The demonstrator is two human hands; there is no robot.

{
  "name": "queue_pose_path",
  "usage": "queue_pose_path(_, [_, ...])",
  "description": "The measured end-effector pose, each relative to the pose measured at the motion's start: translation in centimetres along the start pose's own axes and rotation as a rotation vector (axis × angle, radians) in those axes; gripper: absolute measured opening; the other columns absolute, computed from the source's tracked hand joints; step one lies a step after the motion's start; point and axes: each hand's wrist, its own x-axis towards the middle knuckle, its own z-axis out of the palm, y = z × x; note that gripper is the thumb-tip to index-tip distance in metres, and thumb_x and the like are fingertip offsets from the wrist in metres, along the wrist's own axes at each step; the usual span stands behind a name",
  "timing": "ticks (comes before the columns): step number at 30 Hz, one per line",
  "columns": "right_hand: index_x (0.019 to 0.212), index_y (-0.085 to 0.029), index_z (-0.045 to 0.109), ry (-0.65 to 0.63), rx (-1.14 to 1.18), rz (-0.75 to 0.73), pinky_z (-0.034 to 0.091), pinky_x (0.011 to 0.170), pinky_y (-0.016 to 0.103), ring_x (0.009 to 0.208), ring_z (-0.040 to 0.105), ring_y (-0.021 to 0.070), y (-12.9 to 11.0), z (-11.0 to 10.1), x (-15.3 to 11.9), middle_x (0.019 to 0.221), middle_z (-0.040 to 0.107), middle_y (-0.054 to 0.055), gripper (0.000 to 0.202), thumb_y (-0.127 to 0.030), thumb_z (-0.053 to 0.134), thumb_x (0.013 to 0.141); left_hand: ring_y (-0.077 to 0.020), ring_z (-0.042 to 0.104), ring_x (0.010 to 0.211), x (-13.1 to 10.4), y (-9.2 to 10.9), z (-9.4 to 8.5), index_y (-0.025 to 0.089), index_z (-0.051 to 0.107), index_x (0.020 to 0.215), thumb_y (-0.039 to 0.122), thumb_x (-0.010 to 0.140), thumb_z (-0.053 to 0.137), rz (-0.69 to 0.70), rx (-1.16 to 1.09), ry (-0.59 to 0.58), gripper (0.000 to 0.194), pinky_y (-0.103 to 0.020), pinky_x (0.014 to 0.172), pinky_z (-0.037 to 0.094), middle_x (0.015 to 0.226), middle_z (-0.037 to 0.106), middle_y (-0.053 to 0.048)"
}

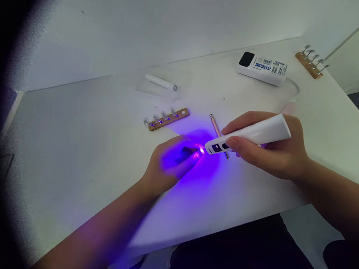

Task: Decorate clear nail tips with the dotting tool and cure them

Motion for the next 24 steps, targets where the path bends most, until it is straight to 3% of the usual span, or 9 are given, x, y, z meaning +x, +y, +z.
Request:
queue_pose_path(7, [0.094,-0.025,0.086,0.001,-0.008,0.005,0.040,0.038,0.027,0.044,0.058,0.0122,-0.39,-0.03,0.14,0.059,0.072,-0.001,0.007,-0.021,0.080,0.091,-0.0163,0.071,0.082,0.04,0.02,-0.02,0.019,0.076,0.097,0.014,0.092,0.068,-0.010,0.005,0.001,0.010,-0.031,0.076,0.059,0.094,0.078,-0.005])
queue_pose_path(15, [0.093,-0.032,0.085,0.002,-0.049,0.030,0.039,0.038,0.030,0.044,0.058,0.0137,-0.55,0.03,0.22,0.058,0.071,-0.001,0.013,-0.043,0.078,0.095,-0.0160,0.071,0.082,0.06,0.06,-0.08,0.018,0.076,0.097,0.014,0.092,0.068,0.002,0.019,0.001,0.010,-0.031,0.076,0.059,0.094,0.078,-0.005])
queue_pose_path(24, [0.096,-0.032,0.086,0.001,-0.011,0.013,0.035,0.037,0.031,0.043,0.055,0.0128,-0.12,-0.01,0.22,0.059,0.071,-0.002,0.010,-0.039,0.079,0.095,-0.0159,0.071,0.082,0.00,-0.05,-0.06,0.018,0.076,0.097,0.013,0.092,0.069,0.003,0.014,0.003,0.011,-0.030,0.076,0.058,0.094,0.078,-0.005])
